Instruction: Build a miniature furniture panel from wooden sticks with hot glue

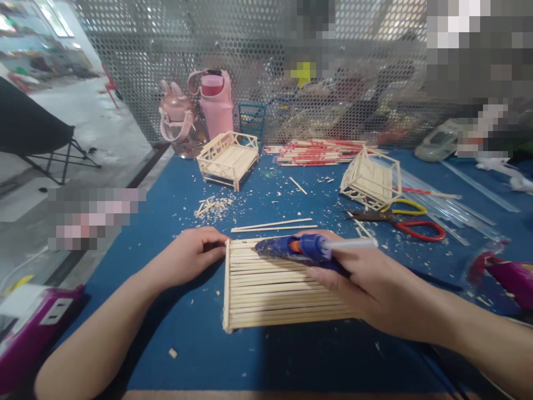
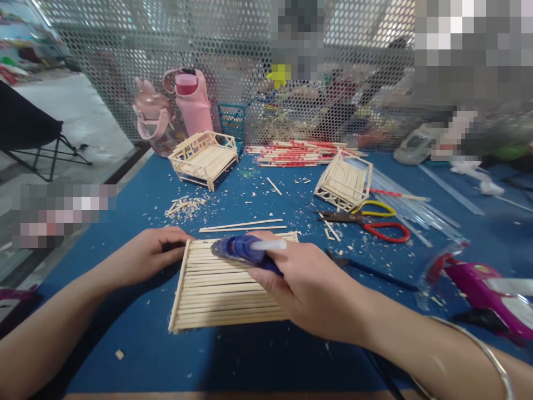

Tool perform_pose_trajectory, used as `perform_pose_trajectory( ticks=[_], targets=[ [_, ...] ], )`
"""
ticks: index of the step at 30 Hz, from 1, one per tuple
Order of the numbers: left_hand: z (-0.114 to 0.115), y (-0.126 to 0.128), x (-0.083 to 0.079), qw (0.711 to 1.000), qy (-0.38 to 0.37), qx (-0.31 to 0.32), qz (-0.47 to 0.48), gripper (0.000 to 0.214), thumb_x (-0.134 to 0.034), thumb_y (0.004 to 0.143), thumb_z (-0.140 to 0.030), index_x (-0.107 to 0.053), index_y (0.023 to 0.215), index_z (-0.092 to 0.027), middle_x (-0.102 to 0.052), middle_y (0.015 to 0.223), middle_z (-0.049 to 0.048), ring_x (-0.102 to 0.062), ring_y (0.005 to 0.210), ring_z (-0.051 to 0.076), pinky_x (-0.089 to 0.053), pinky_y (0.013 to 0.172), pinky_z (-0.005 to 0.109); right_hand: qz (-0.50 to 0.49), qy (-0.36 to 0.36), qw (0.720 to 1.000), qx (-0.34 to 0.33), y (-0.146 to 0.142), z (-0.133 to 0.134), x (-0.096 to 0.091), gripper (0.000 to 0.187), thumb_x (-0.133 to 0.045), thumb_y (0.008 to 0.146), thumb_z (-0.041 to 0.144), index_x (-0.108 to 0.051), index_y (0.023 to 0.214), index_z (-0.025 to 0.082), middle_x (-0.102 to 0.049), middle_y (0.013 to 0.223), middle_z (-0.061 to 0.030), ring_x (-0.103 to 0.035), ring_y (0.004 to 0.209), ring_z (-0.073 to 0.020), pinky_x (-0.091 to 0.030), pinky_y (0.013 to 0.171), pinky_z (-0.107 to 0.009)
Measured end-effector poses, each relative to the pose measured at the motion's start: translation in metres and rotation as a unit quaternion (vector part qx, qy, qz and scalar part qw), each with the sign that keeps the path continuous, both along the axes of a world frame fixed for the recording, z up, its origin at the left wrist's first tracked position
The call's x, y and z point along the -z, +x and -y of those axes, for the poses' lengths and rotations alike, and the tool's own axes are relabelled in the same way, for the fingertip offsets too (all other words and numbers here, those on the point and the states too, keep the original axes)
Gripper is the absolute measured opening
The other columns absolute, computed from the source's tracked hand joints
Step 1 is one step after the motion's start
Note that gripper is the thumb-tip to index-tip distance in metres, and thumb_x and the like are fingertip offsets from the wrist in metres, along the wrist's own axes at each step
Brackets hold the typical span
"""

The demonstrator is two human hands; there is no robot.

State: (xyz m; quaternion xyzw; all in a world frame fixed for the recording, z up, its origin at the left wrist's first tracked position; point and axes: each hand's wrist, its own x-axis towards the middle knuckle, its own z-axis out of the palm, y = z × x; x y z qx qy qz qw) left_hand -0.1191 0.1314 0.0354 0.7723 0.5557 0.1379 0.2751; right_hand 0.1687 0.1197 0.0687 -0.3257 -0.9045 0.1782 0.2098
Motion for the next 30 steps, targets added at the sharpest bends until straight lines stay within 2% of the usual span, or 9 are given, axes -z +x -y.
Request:
perform_pose_trajectory(
  ticks=[7, 13, 15, 19, 23, 26, 28, 30],
  targets=[
    [0.0, -0.002, 0.002, 1.0, -0.002, 0.005, 0.018, 0.035, -0.049, 0.087, -0.045, -0.073, 0.096, -0.021, -0.072, 0.095, 0.0069, -0.064, 0.086, 0.021, -0.048, 0.08, 0.033, -0.007, 0.005, 0.999, 0.042, 0.011, -0.006, 0.0, 0.031, -0.043, 0.095, 0.031, -0.066, 0.115, 0.025, -0.072, 0.112, -0.0046, -0.069, 0.098, -0.0215, -0.056, 0.085, -0.031],
    [0.0, -0.002, 0.001, 1.0, 0.002, 0.005, 0.019, 0.035, -0.049, 0.086, -0.045, -0.073, 0.094, -0.021, -0.072, 0.092, 0.0068, -0.064, 0.085, 0.022, -0.048, 0.08, 0.035, -0.001, -0.001, 0.998, 0.06, 0.016, -0.01, 0.004, 0.034, -0.043, 0.094, 0.034, -0.066, 0.117, 0.022, -0.074, 0.108, -0.0069, -0.069, 0.098, -0.024, -0.056, 0.084, -0.034],
    [0.0, -0.001, 0.001, 1.0, -0.001, 0.004, 0.02, 0.035, -0.049, 0.086, -0.045, -0.073, 0.094, -0.021, -0.072, 0.092, 0.0068, -0.064, 0.085, 0.022, -0.048, 0.079, 0.035, 0.013, -0.002, 0.996, 0.084, 0.024, -0.01, 0.003, 0.034, -0.042, 0.094, 0.036, -0.069, 0.109, 0.02, -0.074, 0.103, -0.0089, -0.07, 0.096, -0.0261, -0.057, 0.082, -0.037],
    [-0.001, -0.001, 0.002, 1.0, -0.004, 0.001, 0.022, 0.035, -0.049, 0.085, -0.045, -0.073, 0.094, -0.021, -0.072, 0.093, 0.0067, -0.064, 0.085, 0.022, -0.048, 0.079, 0.035, 0.006, 0.004, 0.992, 0.124, 0.046, -0.01, 0.003, 0.039, -0.044, 0.091, 0.046, -0.071, 0.08, 0.021, -0.075, 0.082, -0.0088, -0.071, 0.077, -0.0278, -0.059, 0.067, -0.039],
    [-0.002, -0.001, 0.003, 1.0, -0.007, -0.001, 0.018, 0.036, -0.049, 0.085, -0.045, -0.073, 0.095, -0.02, -0.072, 0.092, 0.0065, -0.064, 0.085, 0.023, -0.048, 0.08, 0.036, -0.025, 0.013, 0.984, 0.177, 0.066, -0.011, 0.004, 0.04, -0.049, 0.086, 0.055, -0.071, 0.076, 0.024, -0.074, 0.074, -0.0068, -0.071, 0.07, -0.0279, -0.059, 0.064, -0.04],
    [-0.002, -0.002, 0.003, 1.0, -0.003, 0.002, 0.018, 0.036, -0.049, 0.085, -0.045, -0.073, 0.094, -0.02, -0.072, 0.093, 0.0069, -0.065, 0.086, 0.023, -0.049, 0.08, 0.036, -0.049, -0.01, 0.976, 0.211, 0.07, -0.012, 0.004, 0.043, -0.05, 0.083, 0.061, -0.071, 0.076, 0.025, -0.074, 0.079, -0.008, -0.07, 0.075, -0.0287, -0.058, 0.068, -0.042],
    [-0.003, -0.002, 0.002, 1.0, 0.001, 0.002, 0.022, 0.036, -0.049, 0.084, -0.045, -0.074, 0.093, -0.021, -0.072, 0.093, 0.0071, -0.065, 0.086, 0.024, -0.049, 0.08, 0.036, -0.074, -0.046, 0.974, 0.21, 0.067, -0.011, 0.006, 0.042, -0.05, 0.083, 0.061, -0.069, 0.078, 0.025, -0.074, 0.085, -0.008, -0.068, 0.079, -0.0279, -0.057, 0.073, -0.041],
    [-0.003, -0.001, 0.002, 1.0, 0.002, -0.002, 0.024, 0.035, -0.049, 0.084, -0.044, -0.074, 0.093, -0.021, -0.073, 0.093, 0.007, -0.066, 0.085, 0.023, -0.05, 0.08, 0.036, -0.089, -0.089, 0.972, 0.198, 0.064, -0.011, 0.009, 0.04, -0.05, 0.084, 0.06, -0.066, 0.075, 0.024, -0.07, 0.077, -0.0061, -0.064, 0.068, -0.0238, -0.056, 0.071, -0.039]
  ],
)
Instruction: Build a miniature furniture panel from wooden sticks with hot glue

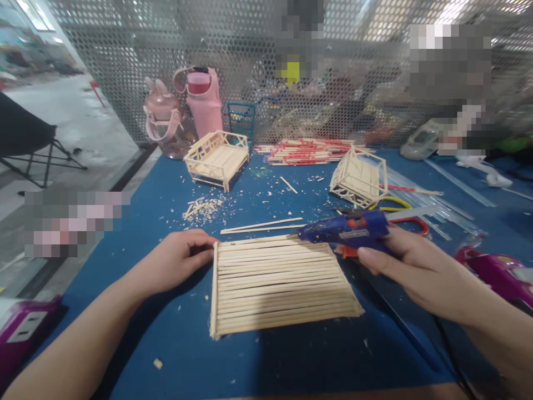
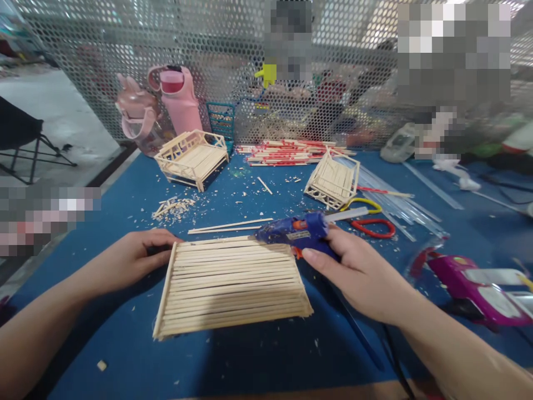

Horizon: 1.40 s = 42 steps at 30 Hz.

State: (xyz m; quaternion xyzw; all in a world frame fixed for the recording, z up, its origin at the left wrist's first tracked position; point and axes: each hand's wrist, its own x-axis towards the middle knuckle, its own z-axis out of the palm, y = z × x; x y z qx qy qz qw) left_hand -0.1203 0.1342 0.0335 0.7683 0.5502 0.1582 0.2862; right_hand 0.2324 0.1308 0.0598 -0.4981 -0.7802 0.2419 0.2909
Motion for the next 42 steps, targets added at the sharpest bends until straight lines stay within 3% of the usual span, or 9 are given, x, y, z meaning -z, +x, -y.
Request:
perform_pose_trajectory(
  ticks=[3, 7, 23, 30, 32, 34, 37, 39, 42],
  targets=[
    [0.0, 0.0, 0.0, 1.0, -0.001, -0.009, 0.001, 0.034, -0.05, 0.083, -0.043, -0.074, 0.093, -0.022, -0.073, 0.094, 0.007, -0.066, 0.085, 0.023, -0.05, 0.08, 0.036, -0.03, -0.044, 0.999, 0.003, -0.001, 0.0, 0.005, 0.041, -0.051, 0.083, 0.061, -0.059, 0.067, 0.024, -0.056, 0.056, -0.0006, -0.051, 0.05, -0.0175, -0.051, 0.053, -0.032],
    [-0.001, 0.0, 0.001, 1.0, -0.001, -0.01, 0.001, 0.034, -0.05, 0.083, -0.043, -0.074, 0.093, -0.022, -0.073, 0.093, 0.0068, -0.066, 0.085, 0.024, -0.05, 0.079, 0.036, -0.056, -0.063, 0.996, 0.026, 0.004, 0.002, 0.007, 0.045, -0.05, 0.082, 0.065, -0.061, 0.076, 0.022, -0.051, 0.053, 0.0015, -0.048, 0.048, -0.0154, -0.044, 0.045, -0.028],
    [0.0, -0.001, 0.001, 1.0, -0.003, -0.005, -0.001, 0.036, -0.05, 0.083, -0.046, -0.074, 0.095, -0.022, -0.073, 0.094, 0.0072, -0.065, 0.086, 0.023, -0.05, 0.081, 0.036, 0.009, -0.039, 0.999, 0.017, -0.004, 0.004, 0.005, 0.04, -0.042, 0.086, 0.059, -0.055, 0.07, 0.025, -0.049, 0.059, 0.0002, -0.045, 0.051, -0.0188, -0.05, 0.058, -0.038],
    [0.0, 0.0, 0.0, 1.0, -0.01, -0.005, -0.012, 0.039, -0.048, 0.083, -0.047, -0.074, 0.096, -0.021, -0.073, 0.095, 0.008, -0.065, 0.087, 0.024, -0.05, 0.082, 0.036, 0.017, -0.007, 0.998, 0.058, 0.004, 0.004, 0.001, 0.036, -0.047, 0.084, 0.057, -0.052, 0.066, 0.026, -0.045, 0.051, 0.0007, -0.059, 0.066, -0.026, -0.053, 0.079, -0.047],
    [0.0, 0.0, 0.0, 1.0, -0.012, -0.008, -0.014, 0.039, -0.048, 0.083, -0.047, -0.074, 0.096, -0.021, -0.073, 0.096, 0.008, -0.065, 0.087, 0.024, -0.05, 0.082, 0.036, 0.011, -0.006, 0.999, 0.047, -0.002, 0.004, 0.002, 0.034, -0.047, 0.084, 0.054, -0.055, 0.069, 0.025, -0.053, 0.056, -0.0023, -0.064, 0.079, -0.0288, -0.053, 0.082, -0.047],
    [0.0, 0.0, -0.001, 1.0, -0.01, -0.008, -0.013, 0.038, -0.047, 0.084, -0.046, -0.074, 0.095, -0.022, -0.073, 0.097, 0.008, -0.065, 0.088, 0.023, -0.05, 0.082, 0.035, 0.008, -0.009, 1.0, 0.022, -0.011, 0.003, 0.004, 0.033, -0.046, 0.085, 0.051, -0.062, 0.083, 0.022, -0.066, 0.075, -0.0075, -0.066, 0.088, -0.0297, -0.054, 0.082, -0.046],
    [0.0, 0.0, -0.002, 1.0, 0.001, 0.001, -0.009, 0.037, -0.047, 0.084, -0.046, -0.075, 0.094, -0.023, -0.073, 0.097, 0.0084, -0.066, 0.088, 0.024, -0.051, 0.082, 0.036, 0.01, -0.011, 1.0, -0.023, -0.022, 0.003, 0.006, 0.035, -0.044, 0.087, 0.047, -0.065, 0.1, 0.022, -0.072, 0.098, -0.0097, -0.067, 0.096, -0.0285, -0.055, 0.081, -0.041],
    [0.0, -0.002, -0.003, 1.0, 0.007, -0.002, -0.007, 0.037, -0.048, 0.084, -0.047, -0.075, 0.093, -0.024, -0.074, 0.095, 0.0087, -0.068, 0.087, 0.025, -0.053, 0.081, 0.037, 0.032, -0.004, 0.999, -0.031, -0.023, 0.003, 0.006, 0.034, -0.043, 0.088, 0.045, -0.066, 0.099, 0.022, -0.073, 0.095, -0.0094, -0.068, 0.094, -0.0277, -0.056, 0.078, -0.039],
    [-0.002, -0.005, 0.0, 0.999, 0.016, -0.034, 0.007, 0.04, -0.051, 0.081, -0.054, -0.076, 0.095, -0.026, -0.076, 0.096, 0.0087, -0.07, 0.087, 0.028, -0.055, 0.081, 0.039, 0.073, 0.049, 0.996, 0.012, -0.009, -0.001, 0.004, 0.034, -0.042, 0.089, 0.046, -0.067, 0.087, 0.022, -0.074, 0.086, -0.0099, -0.069, 0.084, -0.0273, -0.056, 0.073, -0.038]
  ],
)
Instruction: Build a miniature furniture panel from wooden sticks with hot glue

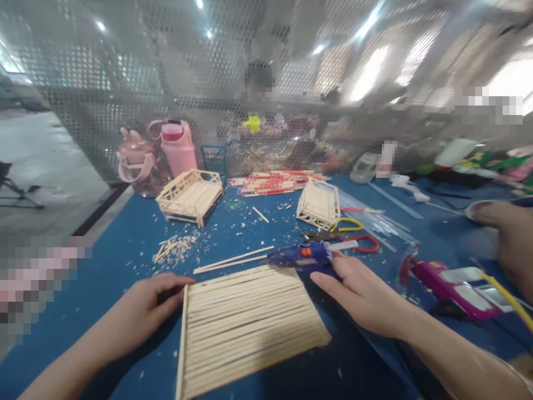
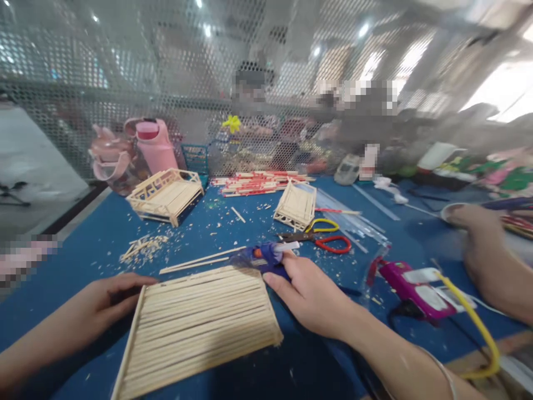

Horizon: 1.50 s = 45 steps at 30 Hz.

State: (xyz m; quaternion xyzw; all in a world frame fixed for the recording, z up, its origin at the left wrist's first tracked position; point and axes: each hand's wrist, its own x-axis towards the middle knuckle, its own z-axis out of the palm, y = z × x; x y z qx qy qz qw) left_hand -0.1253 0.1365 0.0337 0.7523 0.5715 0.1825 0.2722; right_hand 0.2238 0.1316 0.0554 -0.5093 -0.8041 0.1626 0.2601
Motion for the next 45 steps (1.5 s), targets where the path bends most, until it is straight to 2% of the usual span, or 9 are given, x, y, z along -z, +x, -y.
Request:
perform_pose_trajectory(
  ticks=[4, 9, 16, 20, 24, 30, 35, 41, 45],
  targets=[
    [-0.003, -0.002, 0.003, 0.999, 0.003, -0.033, 0.02, 0.047, -0.054, 0.075, -0.064, -0.077, 0.094, -0.028, -0.077, 0.096, 0.0087, -0.071, 0.087, 0.03, -0.057, 0.08, 0.04, 0.007, 0.141, 0.986, 0.09, 0.037, -0.026, -0.002, 0.037, -0.04, 0.092, 0.045, -0.067, 0.089, 0.021, -0.073, 0.09, -0.0108, -0.069, 0.089, -0.0279, -0.055, 0.078, -0.038],
    [-0.004, -0.004, 0.002, 0.998, 0.02, -0.05, 0.013, 0.048, -0.054, 0.071, -0.066, -0.078, 0.088, -0.028, -0.077, 0.092, 0.0093, -0.072, 0.086, 0.032, -0.058, 0.08, 0.042, 0.124, 0.21, 0.948, 0.207, 0.073, -0.095, -0.015, 0.048, -0.037, 0.093, 0.036, -0.047, 0.135, 0.016, -0.063, 0.127, -0.0158, -0.064, 0.107, -0.0327, -0.053, 0.083, -0.045],
    [-0.004, -0.008, 0.008, 0.998, 0.047, -0.051, 0.007, 0.045, -0.05, 0.073, -0.064, -0.079, 0.084, -0.03, -0.078, 0.088, 0.0077, -0.073, 0.083, 0.032, -0.059, 0.078, 0.042, 0.192, 0.174, 0.956, 0.14, 0.067, -0.152, -0.005, 0.046, -0.046, 0.088, 0.034, -0.057, 0.128, 0.017, -0.066, 0.123, -0.0139, -0.064, 0.108, -0.0294, -0.052, 0.088, -0.042],
    [-0.007, -0.006, 0.006, 0.993, 0.088, -0.082, -0.018, 0.046, -0.049, 0.074, -0.062, -0.078, 0.085, -0.029, -0.078, 0.092, 0.0081, -0.072, 0.087, 0.032, -0.057, 0.082, 0.042, 0.182, 0.185, 0.955, 0.145, 0.066, -0.148, 0.006, 0.045, -0.038, 0.091, 0.031, -0.055, 0.13, 0.016, -0.064, 0.126, -0.0154, -0.062, 0.111, -0.0304, -0.05, 0.091, -0.046],
    [-0.019, 0.005, 0.0, 0.98, 0.141, -0.099, -0.102, 0.048, -0.043, 0.081, -0.052, -0.076, 0.097, -0.021, -0.075, 0.102, 0.0123, -0.069, 0.093, 0.03, -0.054, 0.086, 0.042, 0.141, 0.207, 0.959, 0.132, 0.053, -0.125, -0.001, 0.049, -0.028, 0.095, 0.035, -0.053, 0.13, 0.01, -0.058, 0.131, -0.0211, -0.053, 0.122, -0.0336, -0.041, 0.1, -0.053],
    [-0.038, 0.021, 0.001, 0.97, 0.11, -0.07, -0.203, 0.032, -0.045, 0.085, -0.036, -0.073, 0.086, -0.022, -0.071, 0.094, 0.0081, -0.065, 0.093, 0.025, -0.05, 0.084, 0.035, 0.142, 0.116, 0.981, -0.069, -0.004, -0.097, 0.005, 0.03, -0.043, 0.093, 0.031, -0.07, 0.1, 0.02, -0.072, 0.102, -0.0094, -0.065, 0.098, -0.024, -0.049, 0.09, -0.038],
    [-0.038, 0.025, 0.003, 0.964, 0.117, -0.08, -0.223, 0.03, -0.041, 0.088, -0.031, -0.069, 0.082, -0.021, -0.067, 0.093, 0.0085, -0.063, 0.094, 0.026, -0.049, 0.08, 0.035, 0.158, 0.043, 0.976, -0.144, -0.036, -0.104, 0.026, 0.026, -0.052, 0.089, 0.022, -0.073, 0.104, 0.02, -0.072, 0.104, -0.0089, -0.067, 0.094, -0.0216, -0.05, 0.084, -0.032],
    [-0.036, 0.025, 0.004, 0.967, 0.12, -0.077, -0.209, 0.024, -0.044, 0.087, -0.029, -0.066, 0.081, -0.021, -0.067, 0.092, 0.0065, -0.062, 0.091, 0.022, -0.048, 0.078, 0.032, 0.127, 0.012, 0.976, -0.179, -0.03, -0.109, 0.033, 0.026, -0.051, 0.089, 0.027, -0.077, 0.092, 0.02, -0.071, 0.09, -0.0075, -0.066, 0.083, -0.0191, -0.05, 0.079, -0.03],
    [-0.032, 0.017, 0.002, 0.972, 0.118, -0.088, -0.185, 0.03, -0.04, 0.089, -0.025, -0.067, 0.099, -0.018, -0.069, 0.098, 0.0076, -0.063, 0.091, 0.021, -0.049, 0.083, 0.033, 0.088, -0.003, 0.975, -0.202, -0.022, -0.106, 0.041, 0.023, -0.056, 0.085, 0.032, -0.077, 0.085, 0.021, -0.069, 0.082, -0.0052, -0.065, 0.075, -0.0172, -0.05, 0.072, -0.029]
  ],
)
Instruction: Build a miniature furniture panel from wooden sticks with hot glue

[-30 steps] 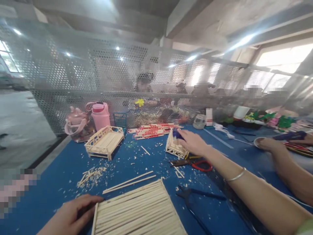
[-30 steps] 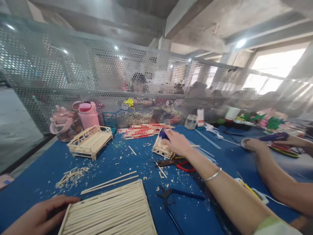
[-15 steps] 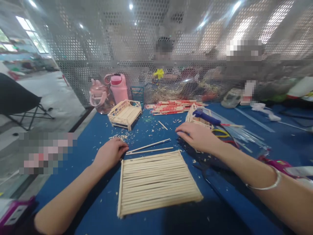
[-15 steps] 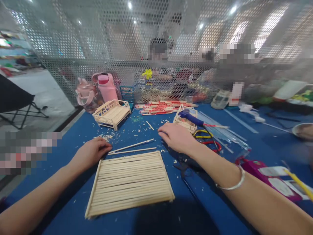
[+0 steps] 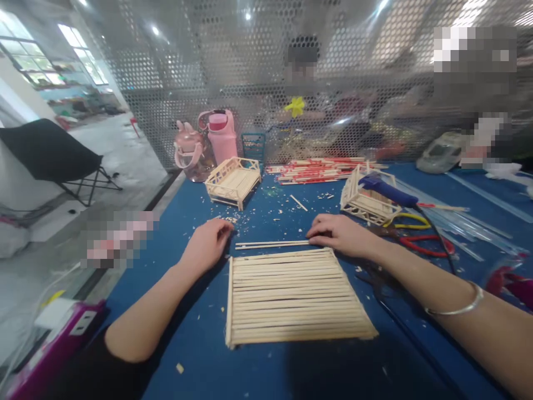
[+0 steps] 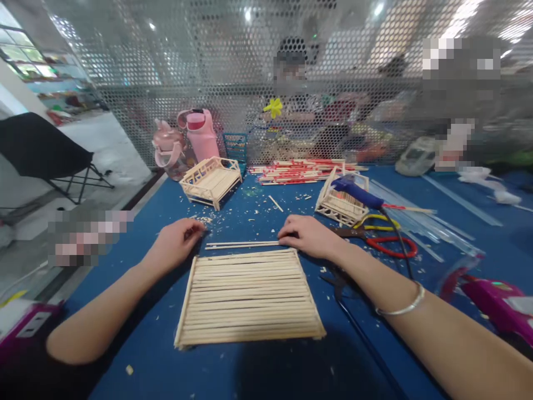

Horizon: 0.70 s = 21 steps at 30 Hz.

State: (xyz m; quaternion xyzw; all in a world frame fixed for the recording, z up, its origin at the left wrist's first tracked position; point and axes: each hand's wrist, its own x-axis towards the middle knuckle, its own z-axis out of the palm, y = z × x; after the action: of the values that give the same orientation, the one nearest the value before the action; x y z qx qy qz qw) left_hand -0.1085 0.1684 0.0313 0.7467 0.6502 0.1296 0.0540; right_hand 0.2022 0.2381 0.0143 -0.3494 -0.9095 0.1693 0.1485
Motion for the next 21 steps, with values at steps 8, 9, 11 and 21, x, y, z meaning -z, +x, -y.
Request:
perform_pose_trajectory(
  ticks=[8, 9, 11, 21],
  targets=[
    [0.002, 0.0, -0.001, 0.996, -0.036, 0.079, 0.015, 0.025, -0.051, 0.085, -0.034, -0.073, 0.081, -0.022, -0.068, 0.084, 0.0044, -0.062, 0.087, 0.02, -0.047, 0.08, 0.031, -0.06, -0.041, 0.997, 0.027, 0.001, -0.003, 0.007, 0.026, -0.054, 0.084, 0.035, -0.075, 0.079, 0.021, -0.07, 0.083, -0.0056, -0.066, 0.077, -0.0177, -0.05, 0.076, -0.031],
    [0.001, 0.002, 0.0, 0.996, -0.034, 0.079, 0.017, 0.026, -0.05, 0.085, -0.033, -0.072, 0.08, -0.022, -0.067, 0.083, 0.0047, -0.061, 0.085, 0.02, -0.047, 0.079, 0.031, -0.067, -0.047, 0.996, 0.037, 0.002, -0.004, 0.006, 0.027, -0.052, 0.085, 0.035, -0.075, 0.081, 0.021, -0.071, 0.085, -0.0059, -0.066, 0.08, -0.0179, -0.05, 0.077, -0.031],
    [-0.002, 0.003, 0.003, 0.997, -0.027, 0.074, 0.022, 0.028, -0.047, 0.086, -0.033, -0.07, 0.078, -0.021, -0.067, 0.082, 0.0053, -0.061, 0.083, 0.02, -0.047, 0.076, 0.032, -0.08, -0.061, 0.993, 0.061, 0.006, -0.007, 0.006, 0.033, -0.046, 0.087, 0.036, -0.075, 0.09, 0.019, -0.073, 0.087, -0.0061, -0.067, 0.079, -0.0176, -0.051, 0.075, -0.031],
    [0.009, 0.009, -0.012, 0.992, 0.103, 0.009, 0.067, 0.032, -0.043, 0.088, -0.039, -0.067, 0.081, -0.019, -0.068, 0.087, 0.0066, -0.061, 0.084, 0.021, -0.048, 0.079, 0.031, -0.16, -0.086, 0.978, 0.102, 0.005, 0.007, -0.015, 0.028, -0.052, 0.083, 0.039, -0.072, 0.089, 0.021, -0.075, 0.082, -0.0038, -0.067, 0.072, -0.0171, -0.051, 0.067, -0.029]
  ],
)
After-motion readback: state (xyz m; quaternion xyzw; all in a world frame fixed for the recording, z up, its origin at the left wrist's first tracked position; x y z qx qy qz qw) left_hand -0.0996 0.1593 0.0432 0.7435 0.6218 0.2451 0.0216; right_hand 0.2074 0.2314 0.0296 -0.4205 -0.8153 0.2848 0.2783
